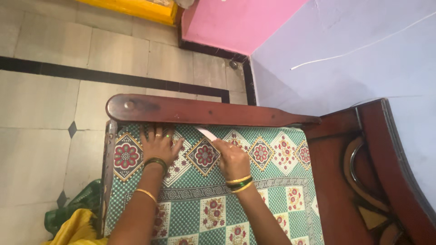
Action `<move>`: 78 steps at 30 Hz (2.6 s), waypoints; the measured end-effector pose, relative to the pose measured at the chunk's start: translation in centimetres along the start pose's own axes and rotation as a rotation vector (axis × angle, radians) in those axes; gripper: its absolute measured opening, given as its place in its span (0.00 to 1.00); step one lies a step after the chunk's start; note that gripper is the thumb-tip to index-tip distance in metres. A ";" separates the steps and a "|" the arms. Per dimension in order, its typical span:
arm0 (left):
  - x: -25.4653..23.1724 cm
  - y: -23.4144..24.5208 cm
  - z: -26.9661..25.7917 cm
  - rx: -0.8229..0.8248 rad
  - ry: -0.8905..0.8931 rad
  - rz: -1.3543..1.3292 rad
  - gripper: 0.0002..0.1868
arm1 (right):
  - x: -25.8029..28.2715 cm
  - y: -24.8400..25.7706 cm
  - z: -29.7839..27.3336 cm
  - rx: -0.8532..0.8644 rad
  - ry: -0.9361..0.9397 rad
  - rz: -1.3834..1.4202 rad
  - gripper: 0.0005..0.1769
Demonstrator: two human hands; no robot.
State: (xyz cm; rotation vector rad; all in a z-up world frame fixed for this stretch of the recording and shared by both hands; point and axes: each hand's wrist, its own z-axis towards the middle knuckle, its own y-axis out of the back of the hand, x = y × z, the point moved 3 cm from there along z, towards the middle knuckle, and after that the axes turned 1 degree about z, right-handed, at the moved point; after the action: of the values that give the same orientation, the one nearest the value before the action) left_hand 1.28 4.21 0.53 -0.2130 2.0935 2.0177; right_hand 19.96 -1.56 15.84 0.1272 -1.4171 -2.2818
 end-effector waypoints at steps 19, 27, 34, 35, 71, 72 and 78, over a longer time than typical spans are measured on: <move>-3.6 -1.3 1.9 0.434 -0.300 0.111 0.36 | -2.2 5.1 3.3 0.026 -0.084 0.068 0.13; -4.7 0.2 2.8 0.291 -0.220 -0.040 0.43 | -2.6 1.6 1.4 0.042 -0.026 0.081 0.16; -4.6 -0.2 2.9 0.232 -0.225 -0.024 0.43 | -4.4 -2.2 0.3 0.093 -0.075 0.056 0.17; -4.7 -0.3 2.8 0.237 -0.227 -0.023 0.43 | -4.7 -2.6 0.3 0.136 -0.112 0.022 0.17; 7.1 -0.5 -2.2 -0.162 -0.150 0.035 0.39 | 7.2 -8.6 3.7 0.133 -0.080 0.085 0.19; 6.9 -0.6 -2.0 -0.144 -0.172 0.056 0.39 | 7.4 -8.8 4.3 0.103 -0.043 0.098 0.19; 6.8 0.5 -1.7 -0.043 -0.144 0.014 0.44 | 8.4 -8.8 5.3 0.131 0.005 0.126 0.14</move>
State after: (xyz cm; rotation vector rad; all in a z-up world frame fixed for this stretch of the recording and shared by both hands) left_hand -5.52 2.85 -0.74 -0.0589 1.9711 2.0231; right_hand 7.94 2.55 11.93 0.0817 -1.5271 -2.0871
